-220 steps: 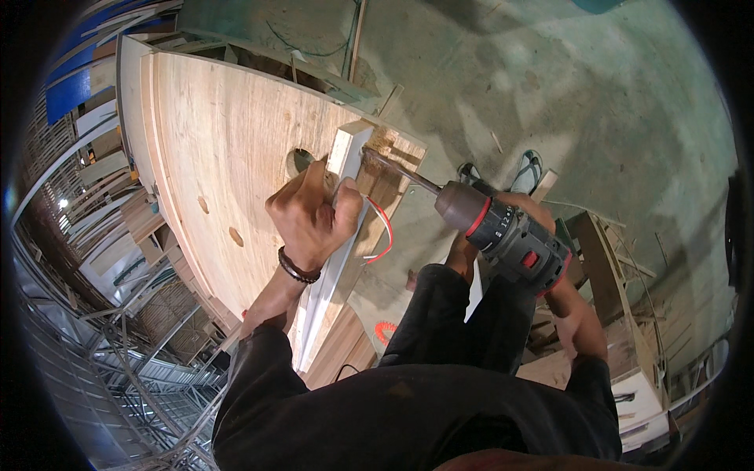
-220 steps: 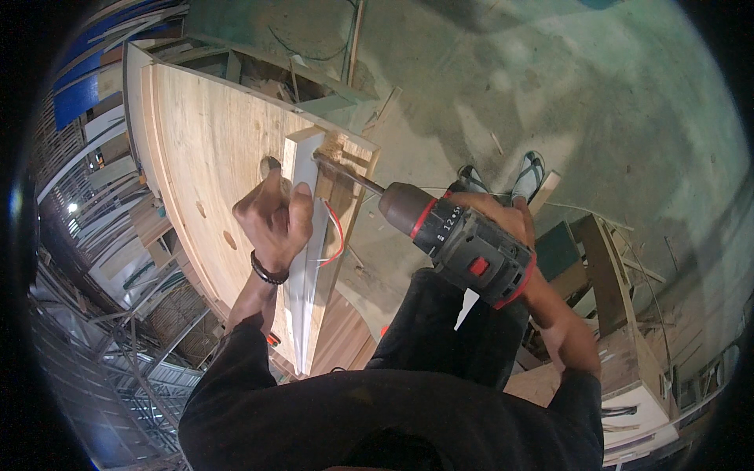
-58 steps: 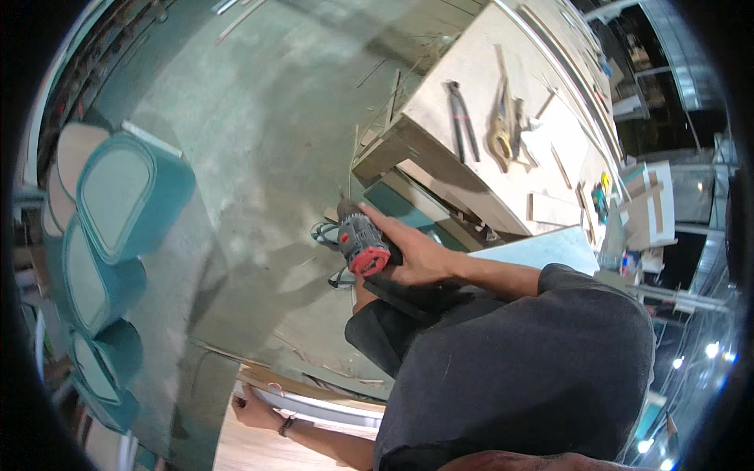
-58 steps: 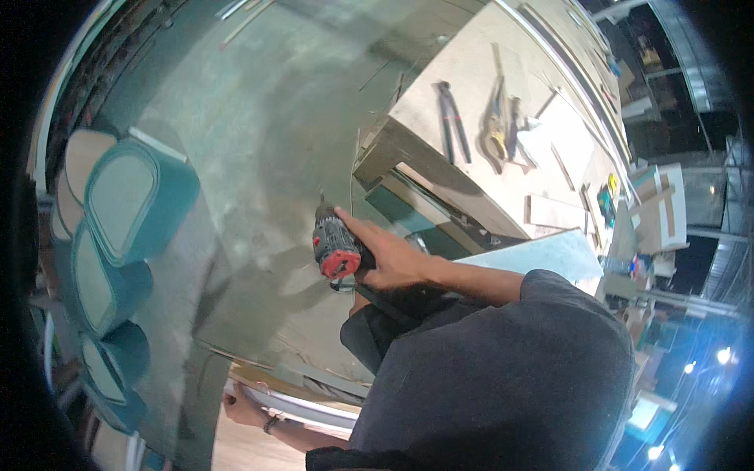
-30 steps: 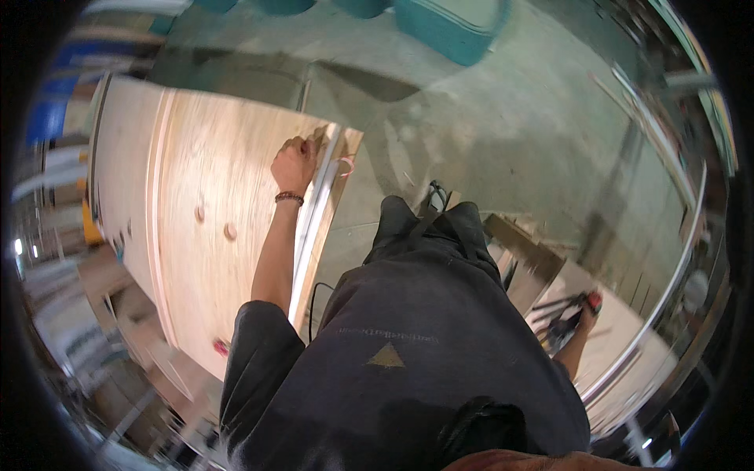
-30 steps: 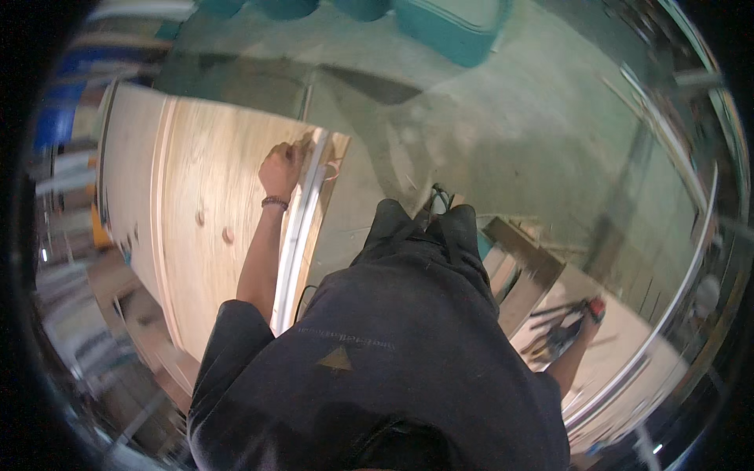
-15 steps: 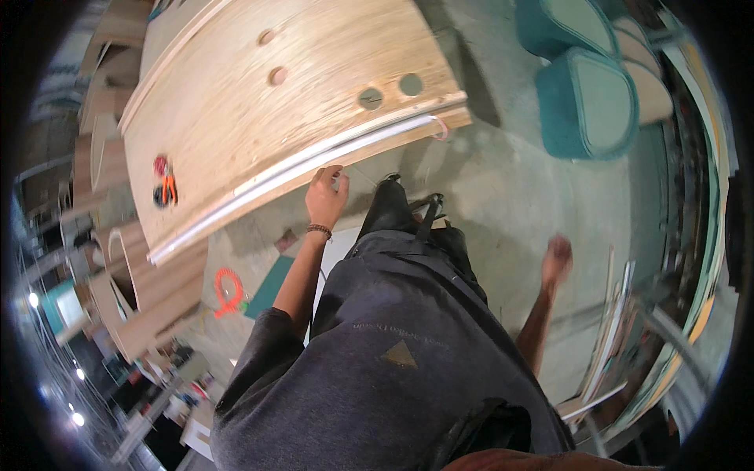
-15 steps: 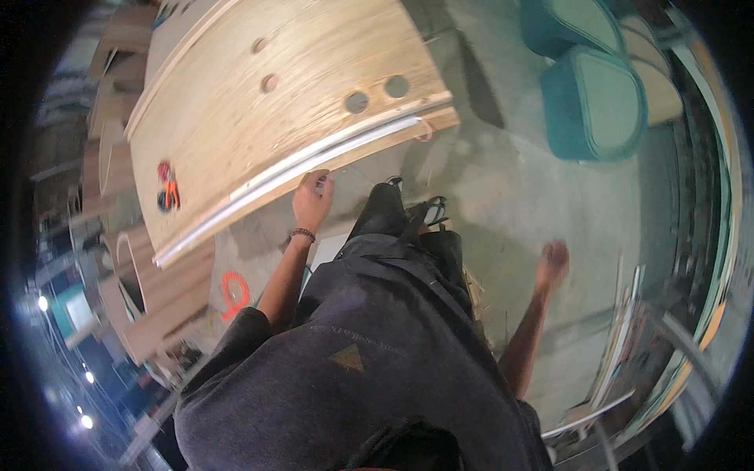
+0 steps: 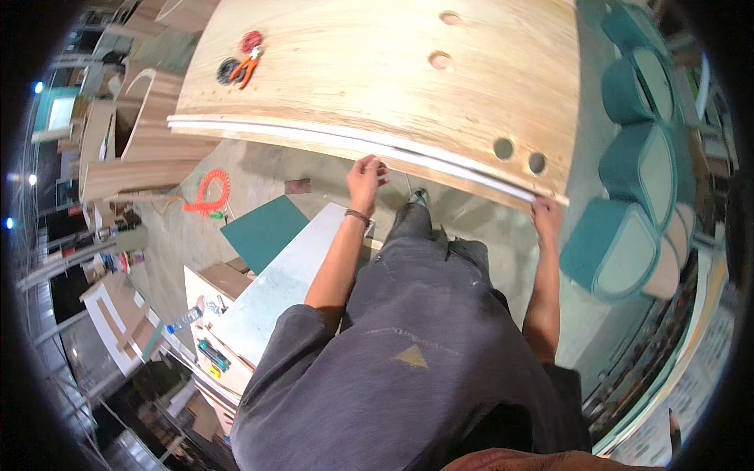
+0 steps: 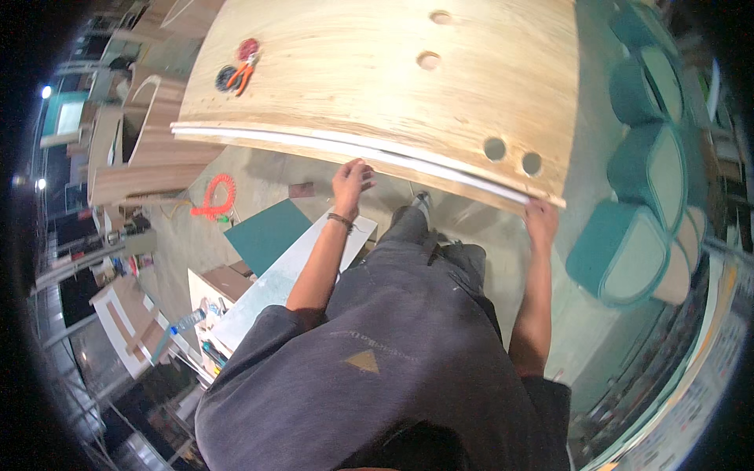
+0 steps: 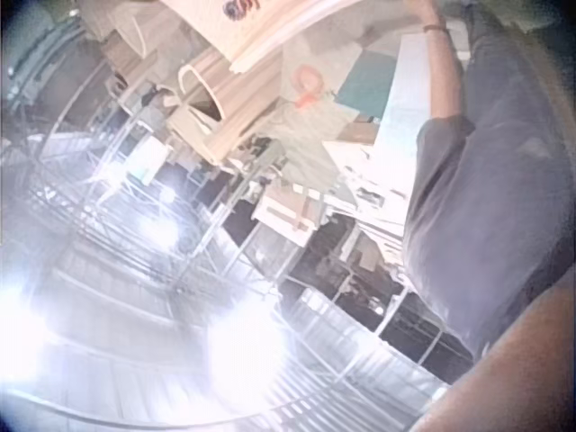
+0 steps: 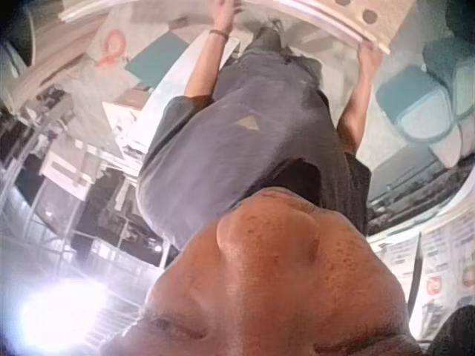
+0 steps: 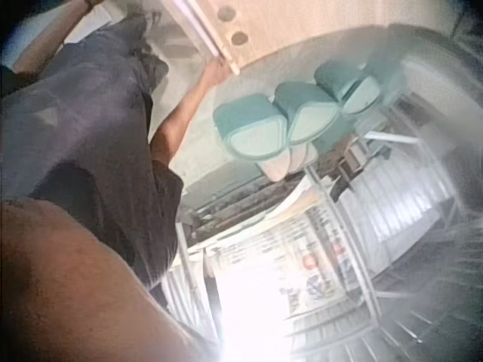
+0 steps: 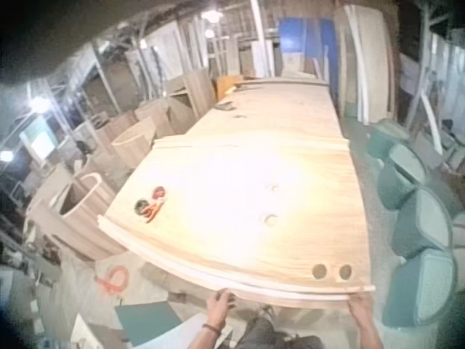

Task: The person drills a hole in a wooden panel, then prepares and threads LED strip lights and wires through the holes.

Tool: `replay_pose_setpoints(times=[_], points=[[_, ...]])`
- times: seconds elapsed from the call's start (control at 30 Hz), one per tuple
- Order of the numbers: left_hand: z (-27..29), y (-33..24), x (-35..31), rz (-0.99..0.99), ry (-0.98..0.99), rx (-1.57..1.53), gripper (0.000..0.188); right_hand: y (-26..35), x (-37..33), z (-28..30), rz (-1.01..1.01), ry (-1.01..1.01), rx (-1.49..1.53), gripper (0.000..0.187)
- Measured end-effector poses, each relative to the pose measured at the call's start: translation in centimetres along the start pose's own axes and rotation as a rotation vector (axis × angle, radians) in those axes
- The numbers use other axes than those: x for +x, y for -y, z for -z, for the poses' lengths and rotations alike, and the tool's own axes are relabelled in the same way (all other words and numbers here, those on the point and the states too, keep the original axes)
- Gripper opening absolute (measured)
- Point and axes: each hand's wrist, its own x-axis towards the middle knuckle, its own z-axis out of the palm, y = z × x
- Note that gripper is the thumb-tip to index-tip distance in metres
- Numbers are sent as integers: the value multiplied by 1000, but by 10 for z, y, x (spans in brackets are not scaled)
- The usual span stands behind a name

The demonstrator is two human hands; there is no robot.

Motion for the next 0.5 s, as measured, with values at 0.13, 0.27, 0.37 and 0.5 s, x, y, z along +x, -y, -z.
replay_pose_setpoints(times=[0.13, 0.27, 0.37, 0.5], points=[[1, -4, 16, 104, -103, -141, 24, 46, -26, 29, -189, 112, 236, 20], [-3, -19, 24, 123, -150, -192, 22, 68, -38, 53, -188, 121, 153, 19], [4, -24, 32, 34, -202, -271, 22, 83, -48, 66, -177, 153, 121, 18], [7, -49, 17, 13, -163, -302, 21, 91, -55, 80, -107, 253, 64, 17]])
